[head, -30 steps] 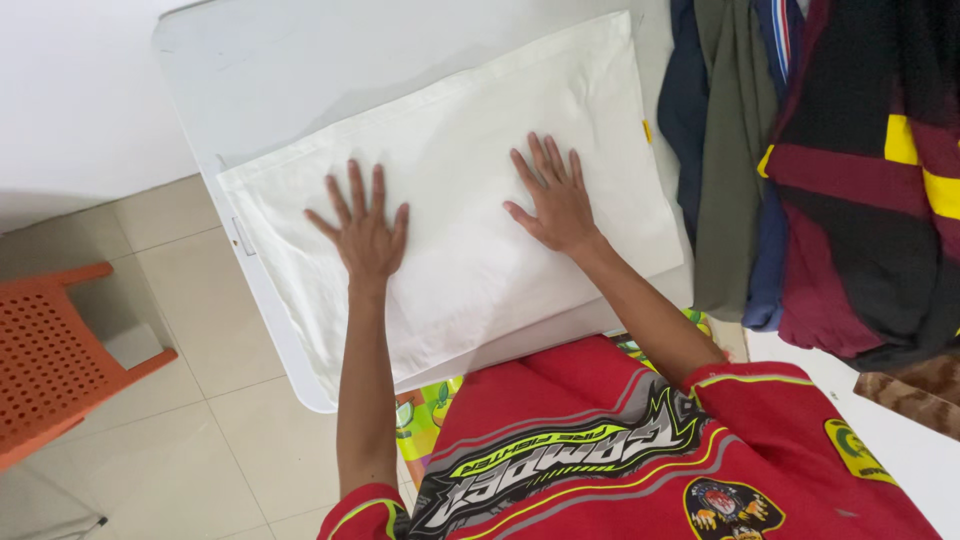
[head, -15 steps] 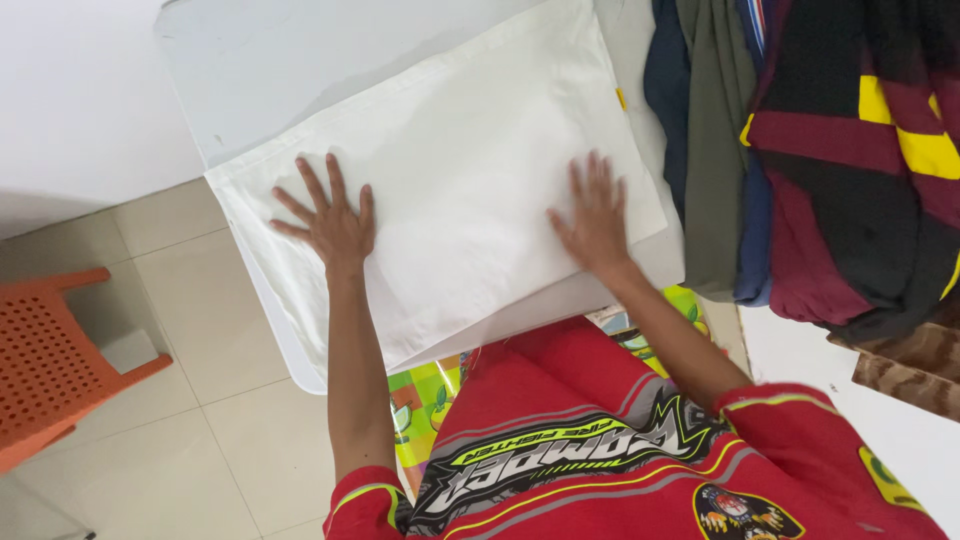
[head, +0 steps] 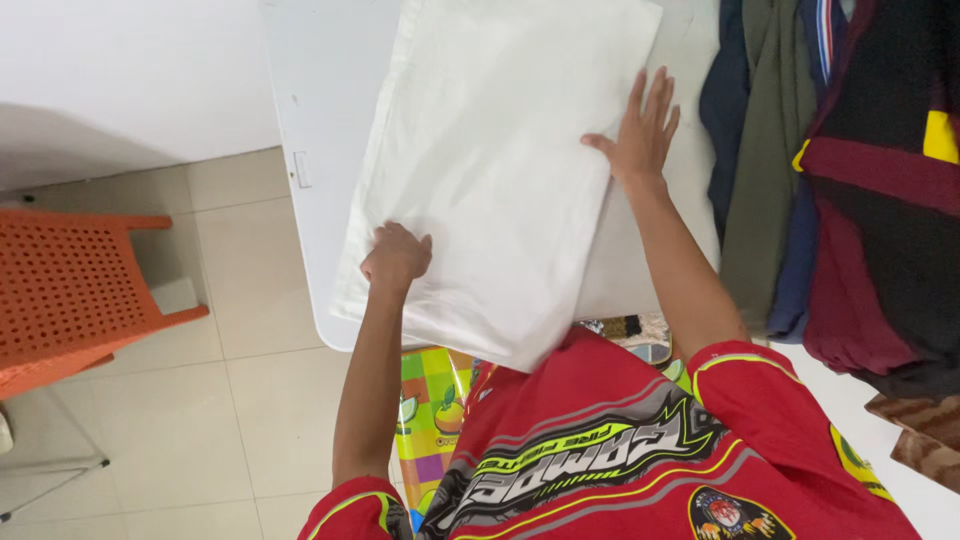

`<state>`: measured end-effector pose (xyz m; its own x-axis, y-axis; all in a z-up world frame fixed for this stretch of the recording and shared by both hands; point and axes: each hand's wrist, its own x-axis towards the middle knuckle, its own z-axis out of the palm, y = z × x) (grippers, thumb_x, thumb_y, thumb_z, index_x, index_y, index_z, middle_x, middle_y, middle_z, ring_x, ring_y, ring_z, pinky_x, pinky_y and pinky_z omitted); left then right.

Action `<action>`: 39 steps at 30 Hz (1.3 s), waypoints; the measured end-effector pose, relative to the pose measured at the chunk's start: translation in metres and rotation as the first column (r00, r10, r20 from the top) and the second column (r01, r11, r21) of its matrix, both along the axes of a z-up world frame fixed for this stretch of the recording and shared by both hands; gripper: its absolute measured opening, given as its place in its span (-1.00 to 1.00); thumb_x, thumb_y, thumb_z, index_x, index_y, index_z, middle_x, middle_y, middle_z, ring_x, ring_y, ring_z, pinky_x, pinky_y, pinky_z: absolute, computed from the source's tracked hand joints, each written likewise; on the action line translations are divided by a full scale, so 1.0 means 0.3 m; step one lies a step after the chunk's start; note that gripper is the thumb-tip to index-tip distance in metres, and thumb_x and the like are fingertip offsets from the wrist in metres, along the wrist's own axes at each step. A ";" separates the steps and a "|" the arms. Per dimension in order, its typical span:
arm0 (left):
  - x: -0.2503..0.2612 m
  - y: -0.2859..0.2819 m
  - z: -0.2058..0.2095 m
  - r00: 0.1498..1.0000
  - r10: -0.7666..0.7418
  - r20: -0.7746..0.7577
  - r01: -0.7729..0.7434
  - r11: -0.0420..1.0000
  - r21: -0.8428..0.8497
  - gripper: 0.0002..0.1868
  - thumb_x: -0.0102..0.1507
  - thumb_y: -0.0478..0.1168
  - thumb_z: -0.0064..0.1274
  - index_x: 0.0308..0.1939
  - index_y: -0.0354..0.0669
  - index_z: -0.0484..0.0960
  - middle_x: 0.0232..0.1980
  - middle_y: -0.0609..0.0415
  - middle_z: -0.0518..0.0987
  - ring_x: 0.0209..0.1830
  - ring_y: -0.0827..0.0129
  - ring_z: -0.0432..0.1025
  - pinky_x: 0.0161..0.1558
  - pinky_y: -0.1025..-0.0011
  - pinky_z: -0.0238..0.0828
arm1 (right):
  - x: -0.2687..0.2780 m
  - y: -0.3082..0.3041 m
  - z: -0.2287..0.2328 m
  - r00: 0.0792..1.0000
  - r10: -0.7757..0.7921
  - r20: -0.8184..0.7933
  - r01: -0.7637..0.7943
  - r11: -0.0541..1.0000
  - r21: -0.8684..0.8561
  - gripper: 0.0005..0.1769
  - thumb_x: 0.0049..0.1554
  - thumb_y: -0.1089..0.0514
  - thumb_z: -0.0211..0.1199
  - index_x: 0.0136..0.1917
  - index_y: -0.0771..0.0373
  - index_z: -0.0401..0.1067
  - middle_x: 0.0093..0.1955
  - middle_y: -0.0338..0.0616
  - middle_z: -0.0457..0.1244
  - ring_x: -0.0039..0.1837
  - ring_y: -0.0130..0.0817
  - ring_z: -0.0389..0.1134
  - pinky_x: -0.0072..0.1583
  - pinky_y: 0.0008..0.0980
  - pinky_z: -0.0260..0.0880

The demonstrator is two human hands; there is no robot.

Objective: The person folds a black garment and a white t-shirt on a white table, then places them on a shelf. The person smooths and aligns the garments before folding them into compact rectangles and storing them.

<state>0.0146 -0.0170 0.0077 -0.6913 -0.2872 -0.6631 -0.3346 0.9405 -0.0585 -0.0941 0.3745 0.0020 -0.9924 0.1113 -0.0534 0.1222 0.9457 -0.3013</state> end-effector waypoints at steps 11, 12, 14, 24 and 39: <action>-0.303 -0.041 -0.132 0.764 0.219 -0.607 -0.112 0.971 0.210 -0.55 0.36 0.03 0.08 0.02 -0.33 0.44 0.16 -0.19 0.35 0.15 -0.06 0.31 -0.02 -0.06 0.36 | 0.280 -0.082 -0.077 0.954 -0.291 0.078 0.300 0.892 -0.339 -0.27 0.23 0.01 0.28 0.49 0.45 0.13 0.35 0.27 0.09 0.32 0.11 0.21 0.31 -0.08 0.27; -0.336 -0.042 -0.151 0.760 0.258 -0.597 -0.128 0.959 0.252 -0.54 0.36 0.03 0.10 0.04 -0.32 0.44 0.19 -0.18 0.33 0.18 -0.06 0.28 0.02 -0.08 0.34 | 0.282 -0.075 -0.080 0.949 -0.302 0.085 0.313 0.884 -0.347 -0.29 0.21 0.02 0.30 0.46 0.45 0.18 0.28 0.25 0.16 0.27 0.10 0.24 0.27 -0.08 0.27; -0.397 -0.036 -0.181 0.789 0.329 -0.519 -0.175 0.930 0.324 -0.53 0.34 0.05 0.11 0.06 -0.30 0.44 0.18 -0.18 0.38 0.18 -0.05 0.31 0.05 -0.13 0.30 | 0.272 -0.052 -0.079 0.935 -0.327 0.140 0.355 0.839 -0.412 -0.42 0.18 0.05 0.30 0.34 0.44 0.30 0.15 0.17 0.28 0.16 0.01 0.33 0.21 -0.15 0.31; -0.446 -0.074 -0.037 0.795 0.566 -0.217 -0.319 0.695 0.645 -0.36 0.13 -0.10 0.37 0.10 -0.50 0.47 -0.02 -0.21 0.61 -0.05 0.09 0.54 -0.05 0.20 0.46 | 0.238 0.035 -0.041 0.908 -0.227 0.351 0.416 0.407 -0.813 -0.69 0.22 0.16 0.20 0.14 0.43 0.48 0.02 -0.08 0.41 0.02 -0.40 0.40 0.10 -0.44 0.37; -0.359 -0.088 0.246 0.637 0.742 0.209 -0.294 -0.016 0.956 -0.39 0.26 -0.28 0.27 0.28 -0.62 0.41 0.02 -0.20 0.66 -0.03 0.26 0.63 -0.02 0.41 0.64 | 0.235 0.120 0.165 0.900 -0.244 0.361 0.418 0.251 -0.873 -0.77 0.23 0.16 0.22 0.10 0.30 0.51 -0.02 -0.22 0.40 -0.01 -0.44 0.41 0.09 -0.38 0.45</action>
<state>-0.0932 -0.0433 0.0815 -0.8284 -0.0643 -0.5565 -0.5313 -0.2245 0.8169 -0.0237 0.4106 0.0515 -0.8530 0.2203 -0.4731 0.4687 -0.0752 -0.8802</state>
